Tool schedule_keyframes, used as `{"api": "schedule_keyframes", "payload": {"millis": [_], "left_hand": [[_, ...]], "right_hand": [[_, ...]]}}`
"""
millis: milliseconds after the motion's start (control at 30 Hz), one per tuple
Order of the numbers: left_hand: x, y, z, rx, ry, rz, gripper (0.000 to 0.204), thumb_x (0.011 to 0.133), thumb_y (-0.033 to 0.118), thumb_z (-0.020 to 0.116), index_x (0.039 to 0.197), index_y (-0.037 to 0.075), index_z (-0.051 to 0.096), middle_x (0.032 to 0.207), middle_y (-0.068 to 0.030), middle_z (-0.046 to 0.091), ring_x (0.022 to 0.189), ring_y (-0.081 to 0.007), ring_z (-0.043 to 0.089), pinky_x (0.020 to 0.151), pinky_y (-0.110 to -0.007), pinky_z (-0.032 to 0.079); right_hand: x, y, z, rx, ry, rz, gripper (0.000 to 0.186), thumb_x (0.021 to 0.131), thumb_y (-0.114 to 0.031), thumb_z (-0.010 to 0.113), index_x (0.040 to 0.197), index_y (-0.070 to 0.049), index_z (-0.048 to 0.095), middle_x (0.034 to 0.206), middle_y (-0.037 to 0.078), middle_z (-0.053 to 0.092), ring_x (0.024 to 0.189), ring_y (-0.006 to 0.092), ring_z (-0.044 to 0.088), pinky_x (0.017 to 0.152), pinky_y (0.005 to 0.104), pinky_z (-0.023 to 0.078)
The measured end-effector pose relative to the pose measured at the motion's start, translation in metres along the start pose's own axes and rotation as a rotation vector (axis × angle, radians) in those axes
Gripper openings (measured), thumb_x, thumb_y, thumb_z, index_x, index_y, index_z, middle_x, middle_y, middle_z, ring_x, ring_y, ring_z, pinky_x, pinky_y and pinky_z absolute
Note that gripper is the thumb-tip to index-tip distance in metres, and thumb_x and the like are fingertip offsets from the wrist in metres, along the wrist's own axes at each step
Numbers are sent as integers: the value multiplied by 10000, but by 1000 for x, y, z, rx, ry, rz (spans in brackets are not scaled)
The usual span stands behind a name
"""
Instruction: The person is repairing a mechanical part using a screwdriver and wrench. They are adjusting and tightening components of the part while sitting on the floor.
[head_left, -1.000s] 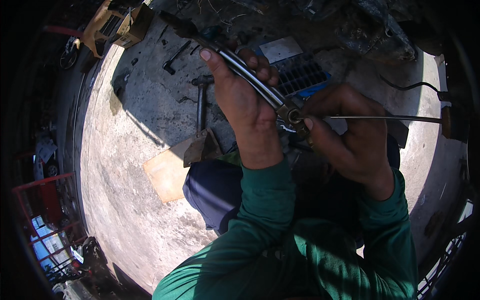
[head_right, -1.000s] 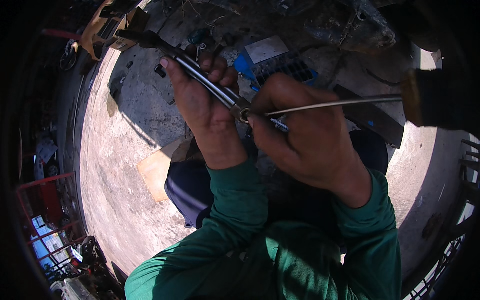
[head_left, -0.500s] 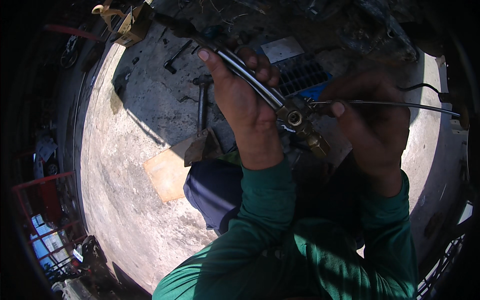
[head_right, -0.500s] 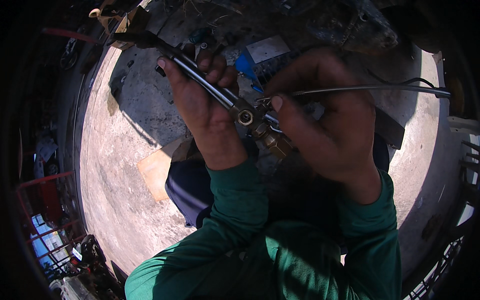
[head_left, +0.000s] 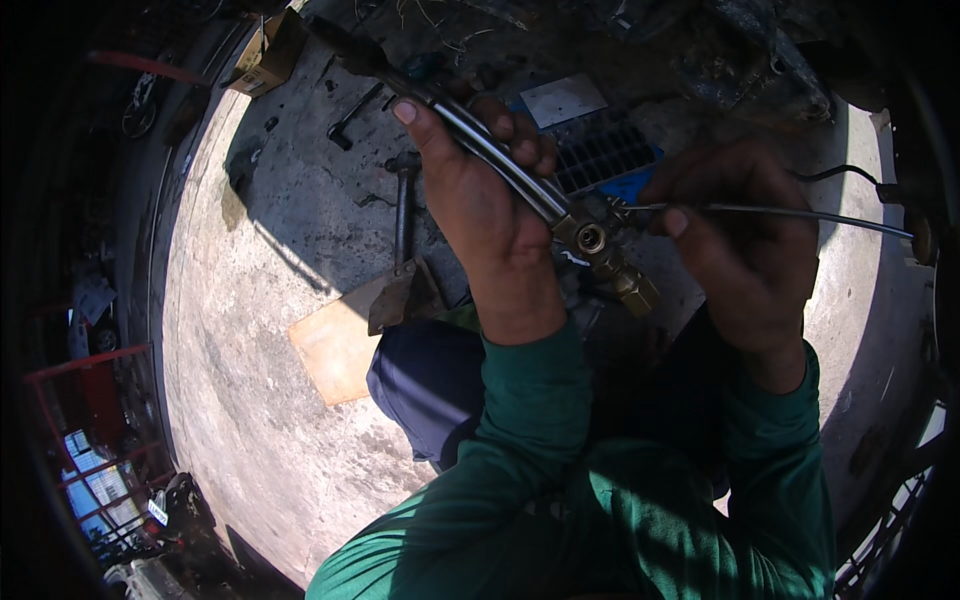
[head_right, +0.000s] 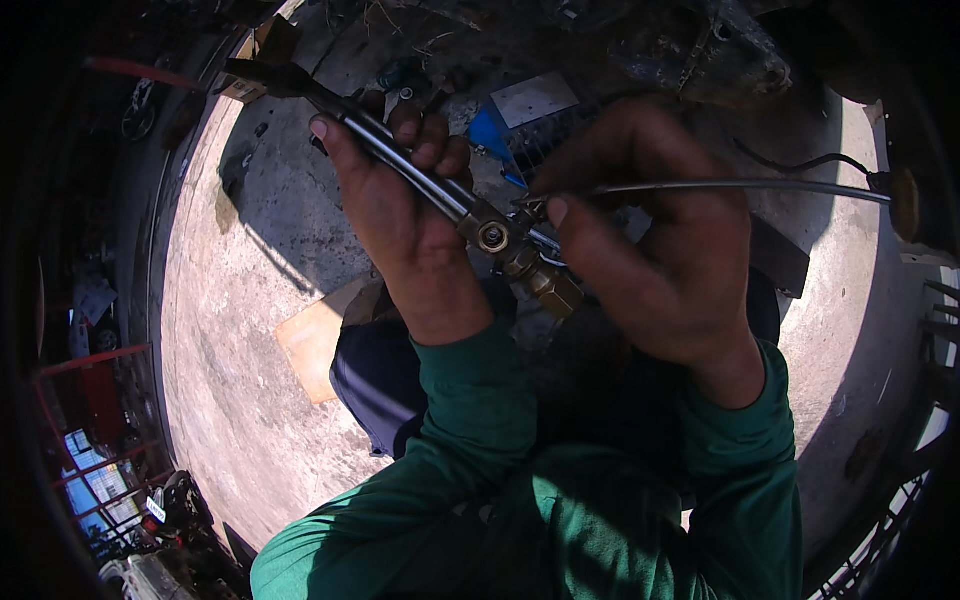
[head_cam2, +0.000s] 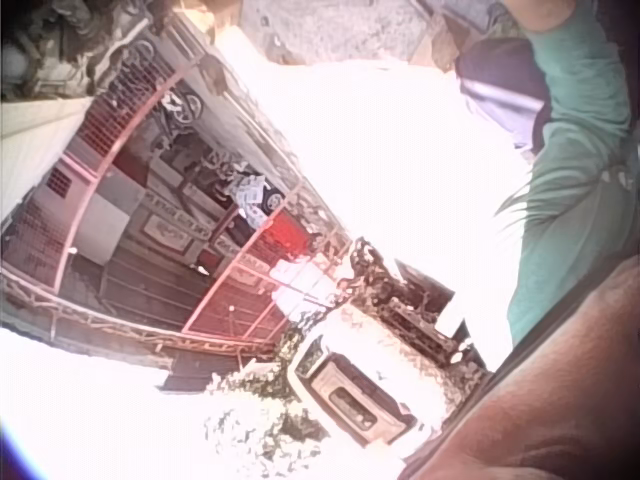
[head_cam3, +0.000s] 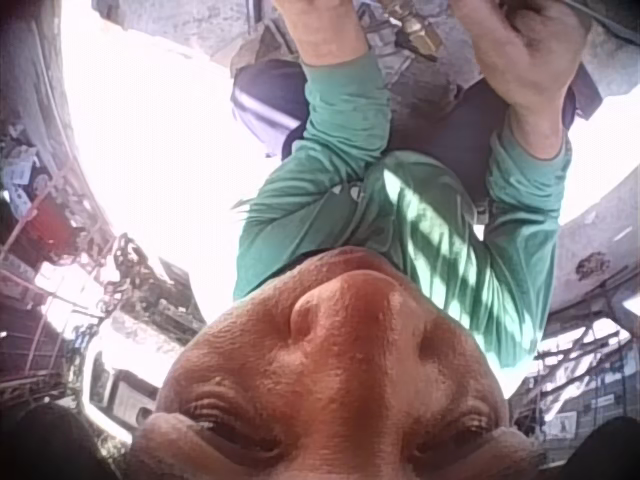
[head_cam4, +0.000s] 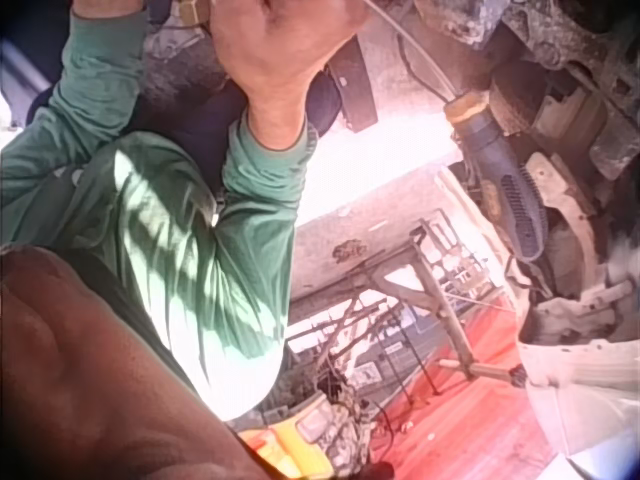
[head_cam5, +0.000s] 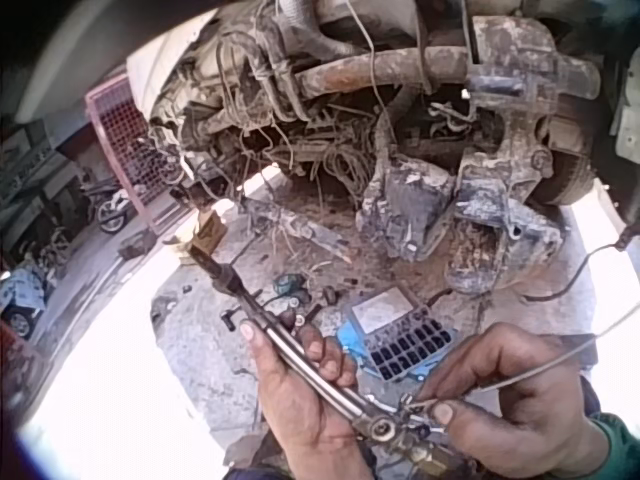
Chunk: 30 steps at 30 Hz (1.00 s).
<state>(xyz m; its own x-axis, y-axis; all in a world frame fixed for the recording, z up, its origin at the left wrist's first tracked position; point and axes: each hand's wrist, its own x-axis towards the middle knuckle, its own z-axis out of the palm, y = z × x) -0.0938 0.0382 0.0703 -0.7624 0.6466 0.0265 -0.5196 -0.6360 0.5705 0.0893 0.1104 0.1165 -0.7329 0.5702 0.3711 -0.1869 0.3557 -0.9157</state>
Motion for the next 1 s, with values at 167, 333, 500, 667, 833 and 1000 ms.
{"api": "schedule_keyframes", "payload": {"millis": [167, 333, 500, 667, 833, 1000], "left_hand": [[-2, 1, 1, 25, 35, 6, 543, 1007, 640, 469, 1134, 114, 514, 780, -42, 495, 620, -149, 498, 513, -273, 429], [-3, 1, 4, 31, 62, -8, 545, 1016, 630, 466, 1159, 105, 495, 782, -44, 490, 622, -149, 494, 515, -276, 424], [-2, 1, 9, 29, 145, -9, 522, 1006, 655, 466, 1062, 145, 562, 705, -30, 522, 551, -152, 527, 483, -281, 429], [-3, 1, 6, 54, 70, 22, 552, 1016, 630, 468, 1167, 99, 492, 781, -43, 492, 623, -146, 496, 523, -284, 420], [-6, 0, 7, 85, 72, 69, 546, 1007, 640, 478, 1144, 113, 511, 767, -42, 509, 615, -144, 507, 518, -279, 426], [-6, 0, 8, 90, 81, 88, 548, 998, 649, 489, 1122, 117, 520, 755, -39, 511, 603, -145, 507, 514, -278, 426]], "right_hand": [[-1, -1, 0, -36, -27, 17, 127, 881, 50, 641, 989, 35, 574, 965, 169, 683, 888, 194, 649, 814, 326, 513], [-1, -4, 2, -66, -29, 15, 127, 868, 54, 638, 976, 31, 576, 956, 165, 684, 894, 208, 651, 810, 341, 508], [-1, -2, 3, -69, -54, -20, 145, 827, 50, 652, 953, 27, 583, 922, 160, 684, 873, 223, 657, 798, 350, 508], [-1, -4, 7, -190, -74, -130, 133, 797, 25, 685, 904, 23, 606, 893, 155, 686, 843, 238, 678, 759, 352, 522], [-2, -1, 10, -292, -103, -181, 137, 775, 47, 681, 890, 19, 612, 887, 158, 694, 789, 232, 697, 682, 323, 533], [-2, -4, 10, -343, -125, -186, 145, 761, 83, 662, 880, 18, 610, 886, 166, 699, 771, 230, 704, 667, 324, 542]]}}
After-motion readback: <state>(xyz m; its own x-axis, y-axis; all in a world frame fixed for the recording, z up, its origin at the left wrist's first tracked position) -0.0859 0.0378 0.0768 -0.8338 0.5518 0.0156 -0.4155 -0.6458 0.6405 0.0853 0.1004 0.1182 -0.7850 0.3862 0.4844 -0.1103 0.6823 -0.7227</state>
